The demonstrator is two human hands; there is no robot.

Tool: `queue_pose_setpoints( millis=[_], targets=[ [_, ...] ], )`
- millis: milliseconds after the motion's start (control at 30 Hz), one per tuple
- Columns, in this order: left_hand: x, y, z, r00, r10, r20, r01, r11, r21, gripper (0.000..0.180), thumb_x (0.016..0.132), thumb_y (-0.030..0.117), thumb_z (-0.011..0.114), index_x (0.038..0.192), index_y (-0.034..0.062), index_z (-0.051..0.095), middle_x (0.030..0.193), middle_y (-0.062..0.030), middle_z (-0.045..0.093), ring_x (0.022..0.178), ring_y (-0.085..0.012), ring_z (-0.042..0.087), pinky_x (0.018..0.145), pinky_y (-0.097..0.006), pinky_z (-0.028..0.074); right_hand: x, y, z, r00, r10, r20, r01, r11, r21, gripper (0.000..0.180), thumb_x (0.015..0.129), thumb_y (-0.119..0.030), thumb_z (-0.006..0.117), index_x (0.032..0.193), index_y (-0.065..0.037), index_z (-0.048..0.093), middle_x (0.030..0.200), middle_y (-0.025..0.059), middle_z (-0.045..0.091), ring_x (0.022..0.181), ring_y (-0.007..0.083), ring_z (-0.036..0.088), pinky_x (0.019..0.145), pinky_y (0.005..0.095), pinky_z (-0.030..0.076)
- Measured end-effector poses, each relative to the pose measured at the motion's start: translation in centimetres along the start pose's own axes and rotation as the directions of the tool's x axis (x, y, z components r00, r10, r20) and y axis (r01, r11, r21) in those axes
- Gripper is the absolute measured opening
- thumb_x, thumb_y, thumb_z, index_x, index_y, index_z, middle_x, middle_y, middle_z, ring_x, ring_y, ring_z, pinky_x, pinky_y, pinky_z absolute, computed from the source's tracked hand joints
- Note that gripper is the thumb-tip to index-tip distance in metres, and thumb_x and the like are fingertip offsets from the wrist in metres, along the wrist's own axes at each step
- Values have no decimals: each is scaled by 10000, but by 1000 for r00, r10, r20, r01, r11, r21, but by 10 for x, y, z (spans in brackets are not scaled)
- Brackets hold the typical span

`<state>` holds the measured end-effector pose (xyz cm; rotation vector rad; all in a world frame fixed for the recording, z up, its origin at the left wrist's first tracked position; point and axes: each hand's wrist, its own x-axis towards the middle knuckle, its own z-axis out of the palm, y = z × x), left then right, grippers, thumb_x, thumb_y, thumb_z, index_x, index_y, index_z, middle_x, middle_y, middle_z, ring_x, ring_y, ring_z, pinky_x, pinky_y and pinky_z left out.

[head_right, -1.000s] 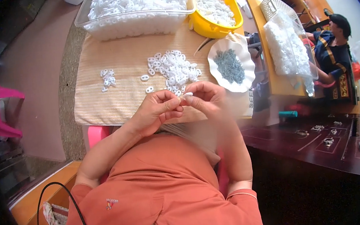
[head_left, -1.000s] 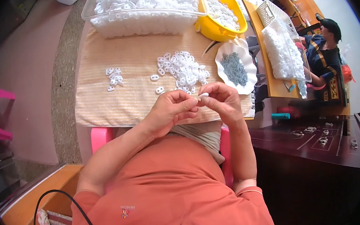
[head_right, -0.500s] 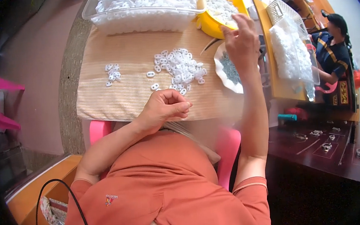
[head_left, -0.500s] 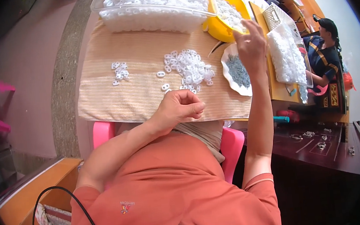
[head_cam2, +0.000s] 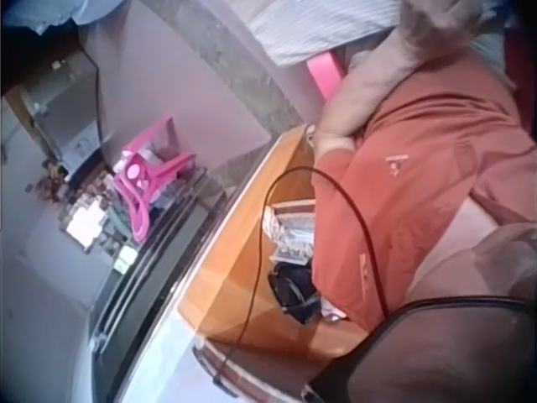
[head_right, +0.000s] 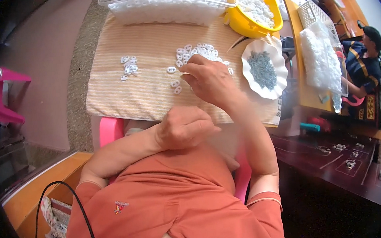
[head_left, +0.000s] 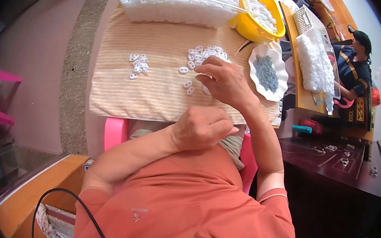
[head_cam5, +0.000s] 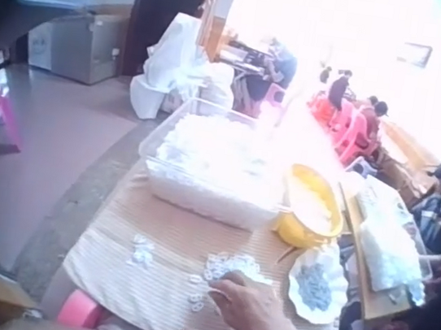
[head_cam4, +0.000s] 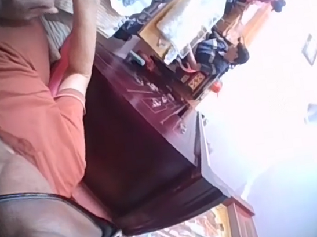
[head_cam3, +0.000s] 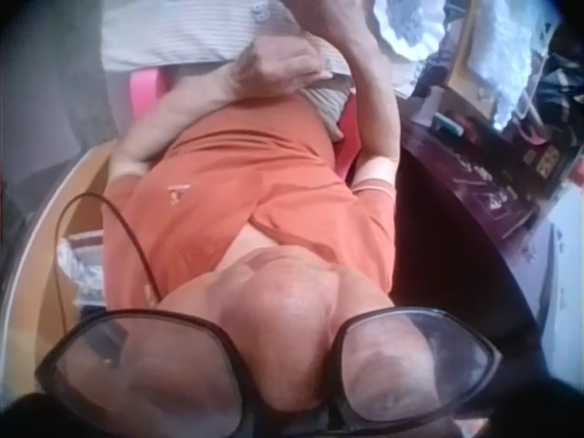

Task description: Assembling small white plastic components by snapping two halves together.

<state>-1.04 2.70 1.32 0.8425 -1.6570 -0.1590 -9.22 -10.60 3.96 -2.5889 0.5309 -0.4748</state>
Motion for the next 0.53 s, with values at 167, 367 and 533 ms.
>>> queue_pose_setpoints(
  millis=[167, 367, 533],
  targets=[
    [-3, -1, 0, 998, 41, -50, -42, 999, -14, 183, 741, 83, 736, 726, 57, 556, 686, -51, 574, 575, -206, 578, 498, -322, 475, 20, -9, 11, 985, 27, 170, 2, 986, -167, 181, 828, -138, 648, 996, -84, 683, 925, 94, 628, 832, 313, 633, 708, 403, 508],
    [-1, -1, -3, 981, 101, -165, -106, 994, -22, 172, 756, 94, 722, 712, 50, 561, 684, -58, 572, 573, -208, 579, 500, -323, 484, 36, -17, 22, 975, -29, 222, 54, 993, -108, 199, 820, -130, 641, 1007, -72, 677, 936, 107, 623, 853, 317, 631, 728, 410, 505],
    [2, 1, -8, 961, 192, -200, -188, 981, 40, 109, 775, 98, 699, 763, 38, 609, 717, -70, 593, 590, -203, 593, 525, -302, 512, 53, -26, 33, 951, -46, 305, 58, 998, -32, 233, 846, -180, 620, 1046, -76, 680, 998, 120, 633, 917, 312, 630, 778, 419, 503]
  ],
)
